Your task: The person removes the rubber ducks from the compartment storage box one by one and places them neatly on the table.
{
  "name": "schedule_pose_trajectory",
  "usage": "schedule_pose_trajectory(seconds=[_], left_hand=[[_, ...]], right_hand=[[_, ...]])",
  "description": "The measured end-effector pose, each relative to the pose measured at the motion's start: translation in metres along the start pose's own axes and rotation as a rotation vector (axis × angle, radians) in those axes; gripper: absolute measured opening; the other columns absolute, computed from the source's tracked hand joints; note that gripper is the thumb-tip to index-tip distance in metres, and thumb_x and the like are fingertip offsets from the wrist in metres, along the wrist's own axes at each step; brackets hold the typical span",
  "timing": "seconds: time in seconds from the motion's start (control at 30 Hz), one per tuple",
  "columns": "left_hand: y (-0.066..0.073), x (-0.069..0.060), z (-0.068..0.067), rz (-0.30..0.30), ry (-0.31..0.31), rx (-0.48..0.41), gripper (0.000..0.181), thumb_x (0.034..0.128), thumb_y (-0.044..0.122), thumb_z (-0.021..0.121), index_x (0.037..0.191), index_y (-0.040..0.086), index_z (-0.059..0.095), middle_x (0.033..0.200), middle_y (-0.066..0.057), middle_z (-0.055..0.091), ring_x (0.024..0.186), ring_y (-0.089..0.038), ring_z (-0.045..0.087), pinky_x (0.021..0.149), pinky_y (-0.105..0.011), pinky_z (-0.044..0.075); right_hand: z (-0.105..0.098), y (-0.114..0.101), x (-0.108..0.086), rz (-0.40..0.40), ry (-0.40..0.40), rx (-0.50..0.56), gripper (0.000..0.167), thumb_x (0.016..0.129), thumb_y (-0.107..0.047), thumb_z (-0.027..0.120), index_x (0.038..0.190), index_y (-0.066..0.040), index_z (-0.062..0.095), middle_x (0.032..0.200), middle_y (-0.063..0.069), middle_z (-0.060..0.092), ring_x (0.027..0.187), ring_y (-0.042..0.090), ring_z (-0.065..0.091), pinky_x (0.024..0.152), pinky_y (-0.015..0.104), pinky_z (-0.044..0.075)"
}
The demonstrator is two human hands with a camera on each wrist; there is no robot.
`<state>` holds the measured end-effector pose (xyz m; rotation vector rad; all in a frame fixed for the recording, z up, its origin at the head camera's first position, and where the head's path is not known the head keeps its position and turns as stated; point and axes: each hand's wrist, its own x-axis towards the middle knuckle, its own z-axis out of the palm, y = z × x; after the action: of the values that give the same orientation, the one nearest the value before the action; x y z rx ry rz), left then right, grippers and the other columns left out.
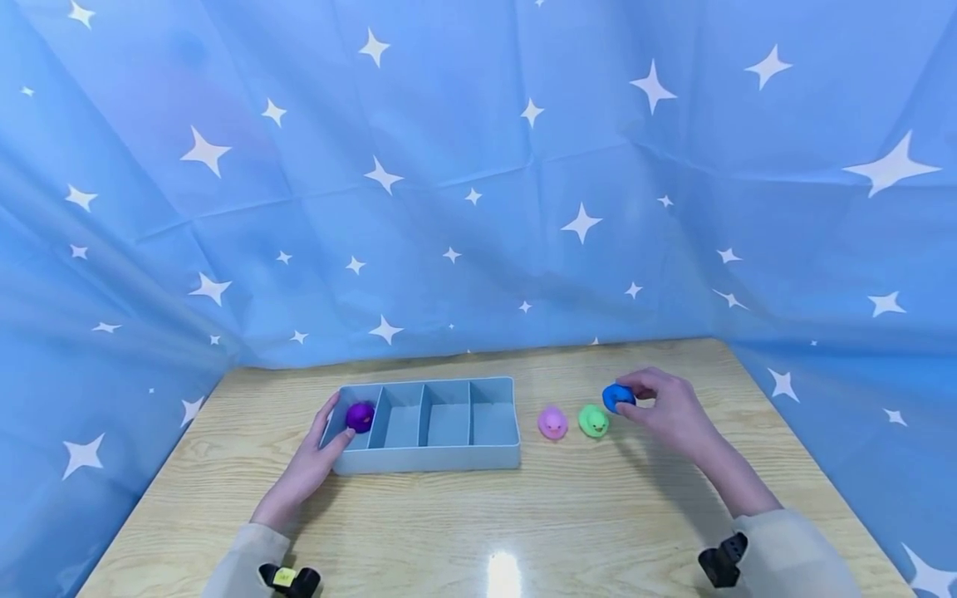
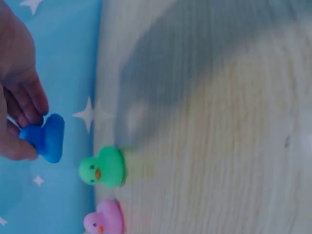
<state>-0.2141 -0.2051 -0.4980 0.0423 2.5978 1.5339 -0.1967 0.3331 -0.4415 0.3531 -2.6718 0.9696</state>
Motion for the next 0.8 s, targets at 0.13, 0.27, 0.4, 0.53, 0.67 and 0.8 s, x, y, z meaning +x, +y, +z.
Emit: schedule_pose_trajectory(seconds=[0.13,0.27,0.4,0.53,0.67,0.8], left_hand=[[-0.001,0.0,-0.001,-0.001,0.005,0.003,0.076,0.1055,0.039,0.055,0.166,0.032,0.01,0.17,-0.019,0.007,0.152,-0.05,0.01,0.116,-0.071,0.011],[-0.001,0.0,-0.001,-0.01,0.002,0.005,0.076,0.1056,0.039,0.054,0.166,0.032,0.009,0.171,-0.019,0.007,0.152,-0.049,0.009,0.116,-0.072,0.011],[0.0,0.0,-0.001,-0.017,-0.002,0.002,0.076,0.1056,0.039,0.054,0.166,0.032,0.009,0.171,-0.018,0.006,0.152,-0.049,0.008,0.116,-0.072,0.01],[0.0,0.0,-0.001,-0.011,-0.002,0.001,0.076,0.1057,0.038,0.054,0.166,0.031,0.009,0.171,-0.018,0.006,0.153,-0.048,0.008,0.117,-0.071,0.01],[0.0,0.0,-0.001,-0.012,-0.004,0.0,0.076,0.1059,0.038,0.054,0.166,0.031,0.009,0.171,-0.018,0.005,0.153,-0.048,0.007,0.117,-0.071,0.01],[0.0,0.0,0.0,-0.017,-0.004,0.0,0.076,0.1058,0.039,0.054,0.166,0.032,0.009,0.171,-0.018,0.005,0.153,-0.048,0.007,0.117,-0.071,0.009]], right_hand=[[0.002,0.011,-0.005,0.053,-0.053,0.017,0.03,0.087,-0.005,0.081,0.115,0.003,0.073,0.111,0.017,0.07,0.095,0.035,0.071,0.076,0.032,0.06],[0.005,0.022,-0.01,0.101,-0.098,0.03,0.031,0.088,-0.004,0.08,0.115,0.007,0.071,0.113,0.023,0.068,0.099,0.04,0.07,0.076,0.033,0.06],[0.007,0.029,-0.015,0.122,-0.109,0.026,0.032,0.088,-0.003,0.079,0.117,0.007,0.071,0.115,0.025,0.067,0.101,0.042,0.069,0.076,0.031,0.06],[0.008,0.031,-0.016,0.124,-0.118,0.023,0.033,0.088,-0.003,0.079,0.117,0.009,0.07,0.116,0.027,0.066,0.102,0.045,0.068,0.077,0.039,0.061],[0.01,0.034,-0.017,0.12,-0.121,0.024,0.031,0.087,0.0,0.079,0.116,0.009,0.07,0.116,0.028,0.066,0.102,0.044,0.068,0.079,0.045,0.06],[0.013,0.035,-0.017,0.112,-0.123,0.036,0.03,0.087,0.002,0.077,0.116,0.009,0.071,0.116,0.027,0.066,0.103,0.044,0.069,0.08,0.044,0.06]])
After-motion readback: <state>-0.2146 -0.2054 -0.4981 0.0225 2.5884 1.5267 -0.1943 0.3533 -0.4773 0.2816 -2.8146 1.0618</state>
